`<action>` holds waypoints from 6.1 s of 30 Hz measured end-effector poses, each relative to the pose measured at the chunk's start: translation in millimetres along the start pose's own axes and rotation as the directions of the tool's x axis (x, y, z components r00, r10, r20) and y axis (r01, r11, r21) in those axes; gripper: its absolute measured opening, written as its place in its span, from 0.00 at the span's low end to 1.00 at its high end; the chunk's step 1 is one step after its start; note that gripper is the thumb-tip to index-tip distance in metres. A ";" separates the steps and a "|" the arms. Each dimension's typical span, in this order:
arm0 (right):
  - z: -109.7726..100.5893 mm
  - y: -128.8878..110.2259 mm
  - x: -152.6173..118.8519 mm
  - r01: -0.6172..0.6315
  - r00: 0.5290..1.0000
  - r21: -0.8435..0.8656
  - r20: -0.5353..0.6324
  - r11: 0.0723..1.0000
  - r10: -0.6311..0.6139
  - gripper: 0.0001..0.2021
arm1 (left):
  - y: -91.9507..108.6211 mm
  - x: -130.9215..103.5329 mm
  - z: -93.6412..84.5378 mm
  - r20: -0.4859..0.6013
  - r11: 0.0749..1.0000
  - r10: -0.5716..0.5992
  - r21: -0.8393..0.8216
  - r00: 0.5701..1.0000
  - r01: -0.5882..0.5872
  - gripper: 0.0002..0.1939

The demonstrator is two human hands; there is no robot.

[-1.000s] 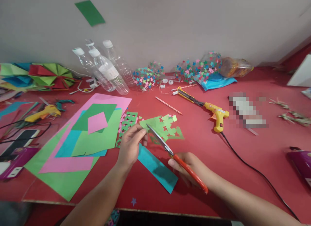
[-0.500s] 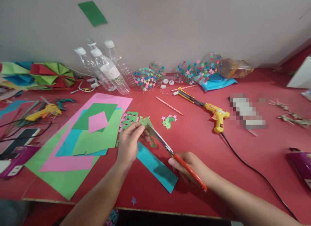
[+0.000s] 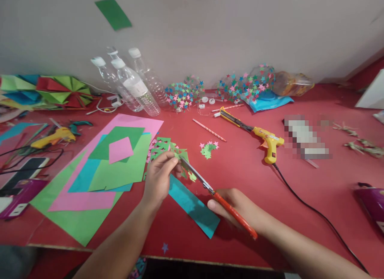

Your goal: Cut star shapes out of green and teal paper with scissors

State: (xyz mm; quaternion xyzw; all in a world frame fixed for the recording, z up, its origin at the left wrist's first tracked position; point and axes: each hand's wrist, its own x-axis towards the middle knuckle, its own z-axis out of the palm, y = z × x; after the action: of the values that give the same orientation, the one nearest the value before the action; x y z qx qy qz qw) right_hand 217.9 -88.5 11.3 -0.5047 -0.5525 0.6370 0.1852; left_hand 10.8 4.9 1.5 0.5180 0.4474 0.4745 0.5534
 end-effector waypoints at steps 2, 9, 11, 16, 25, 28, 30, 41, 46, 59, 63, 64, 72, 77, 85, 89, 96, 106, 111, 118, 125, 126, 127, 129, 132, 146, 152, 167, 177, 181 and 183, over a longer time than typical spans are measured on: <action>-0.1 0.2 0.2 0.003 1.000 -0.002 0.004 1.000 -0.003 0.29 | -0.8 0.1 -0.4 0.005 1.000 -0.009 -0.011 1.000 0.009 0.09; -0.9 -0.3 1.0 0.000 1.000 -0.013 0.019 1.000 0.000 0.30 | -1.8 0.9 -0.5 0.017 0.999 -0.024 -0.037 1.000 0.024 0.09; -1.3 -1.8 0.6 0.009 1.000 -0.016 0.016 1.000 -0.009 0.30 | -2.1 1.0 -0.3 0.019 0.998 -0.037 -0.058 0.999 0.038 0.08; -2.2 -5.7 -0.4 0.037 0.999 -0.027 0.011 0.999 -0.037 0.29 | -2.0 0.8 0.2 0.023 0.994 -0.055 -0.092 0.998 0.057 0.08; -2.6 -2.4 2.6 0.010 1.000 0.019 0.014 1.000 -0.010 0.28 | 0.4 0.8 0.6 0.015 0.999 -0.026 -0.040 1.000 0.027 0.09; -3.0 0.4 4.0 0.004 1.000 0.020 0.013 1.000 -0.004 0.28 | 0.1 1.2 0.3 0.009 0.999 -0.021 -0.039 1.000 0.021 0.09; -3.3 2.4 4.8 0.009 1.000 0.016 0.012 1.000 -0.009 0.28 | -0.2 1.4 0.2 0.007 0.999 -0.017 -0.038 1.000 0.018 0.09; -3.0 6.9 5.4 -0.015 1.000 0.046 0.001 0.999 0.015 0.26 | -2.6 1.2 0.8 -0.001 1.000 -0.008 -0.031 1.000 0.008 0.09; -2.2 3.5 4.7 -0.013 1.000 0.042 -0.005 0.999 0.014 0.27 | -2.0 0.9 1.6 0.004 0.999 -0.004 -0.049 1.000 0.004 0.08; -0.8 7.6 5.5 -0.041 0.999 0.043 -0.009 0.998 0.041 0.28 | -3.3 0.9 2.7 0.008 0.996 -0.035 -0.080 0.999 0.036 0.08; -1.1 5.6 4.4 -0.024 1.000 0.075 -0.008 0.997 0.025 0.28 | -2.5 2.4 -0.7 0.024 0.998 -0.017 -0.052 1.000 0.019 0.09; -1.3 4.4 4.2 -0.018 1.000 0.079 0.000 0.997 0.018 0.28 | -2.3 2.9 -1.9 0.026 0.999 -0.003 -0.041 1.000 0.004 0.09; -2.0 -1.4 2.6 0.002 1.000 0.031 0.018 1.000 -0.002 0.31 | -0.5 2.2 -1.7 -0.044 0.980 0.141 0.146 0.989 -0.133 0.10; -1.1 3.1 2.3 0.002 0.999 0.034 0.046 0.999 -0.004 0.31 | -2.6 2.0 -0.2 -0.095 0.946 0.246 0.242 0.964 -0.218 0.07; 3.8 0.8 2.2 0.001 1.000 0.070 0.028 0.998 -0.003 0.31 | -1.8 0.4 2.3 0.002 0.967 0.183 0.182 0.983 -0.180 0.09; 6.7 3.3 2.1 0.001 1.000 0.102 0.025 0.995 -0.004 0.32 | -3.1 -0.2 3.5 0.006 0.974 0.154 0.169 0.988 -0.153 0.09; 1.6 -0.9 1.2 -0.040 0.999 0.043 0.006 0.998 0.039 0.30 | 7.1 2.5 -1.2 0.061 0.916 0.248 0.311 0.967 -0.254 0.10; 1.9 1.4 1.9 -0.056 0.998 0.074 0.020 0.996 0.055 0.33 | -6.9 4.1 1.8 0.063 0.995 0.067 0.070 0.996 -0.071 0.09; 2.8 1.6 3.1 -0.034 0.999 0.079 0.013 0.996 0.033 0.32 | -8.5 2.8 4.1 0.072 0.998 0.061 0.002 0.996 -0.062 0.09; 1.9 4.6 1.4 0.026 0.999 0.070 0.019 0.997 -0.027 0.30 | -1.4 3.9 -0.3 0.133 0.994 0.100 0.028 0.986 -0.105 0.10; 0.3 -1.4 1.2 0.011 1.000 0.051 -0.004 0.999 -0.010 0.29 | 3.1 2.7 -1.8 0.177 0.988 0.117 0.083 0.977 -0.133 0.11; 0.1 -3.2 1.2 0.001 1.000 0.053 -0.009 0.999 0.000 0.29 | 3.4 2.9 -2.1 0.181 0.986 0.122 0.090 0.976 -0.140 0.11; 0.1 -5.0 1.2 -0.011 1.000 0.057 -0.014 0.998 0.012 0.29 | 3.5 3.1 -2.3 0.182 0.985 0.125 0.093 0.975 -0.144 0.11; 0.4 -8.0 1.2 -0.033 0.999 0.070 -0.019 0.997 0.035 0.29 | 3.5 3.5 -2.6 0.184 0.985 0.128 0.090 0.975 -0.146 0.11; 1.2 -9.6 1.9 -0.051 0.998 0.082 -0.021 0.995 0.053 0.31 | 3.5 3.7 -2.7 0.186 0.985 0.137 0.076 0.973 -0.153 0.11; -0.7 0.5 7.3 -0.110 0.993 0.053 -0.041 0.993 0.112 0.27 | 1.5 5.1 -4.1 0.156 0.984 0.128 0.101 0.979 -0.145 0.11; -1.6 3.5 8.8 -0.107 0.993 0.033 -0.053 0.994 0.109 0.24 | -3.0 7.6 -5.4 0.157 0.984 0.152 0.069 0.976 -0.164 0.11; -14.9 21.7 25.3 0.236 0.868 0.123 -0.473 0.964 -0.152 0.21 | -17.2 11.3 5.8 0.015 0.996 -0.047 -0.077 0.999 0.048 0.07; -22.6 30.0 39.4 0.307 0.905 0.209 -0.367 0.928 -0.217 0.18 | -27.0 4.3 19.2 0.124 0.979 0.102 0.162 0.987 -0.122 0.10; -18.2 29.0 41.4 0.329 0.874 0.178 -0.429 0.927 -0.228 0.15 | -30.3 7.5 18.5 0.152 0.967 0.149 0.186 0.977 -0.176 0.10; -17.7 31.5 44.6 0.350 0.858 0.183 -0.456 0.919 -0.237 0.14 | -31.0 7.3 18.7 0.163 0.963 0.147 0.201 0.976 -0.179 0.09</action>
State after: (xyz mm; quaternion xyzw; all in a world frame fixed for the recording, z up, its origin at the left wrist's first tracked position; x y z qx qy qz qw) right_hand 224.2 -54.0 -34.2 -0.5116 -0.4816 0.5421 0.4609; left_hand 32.2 8.9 -28.3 0.6434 0.4097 0.4280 0.4848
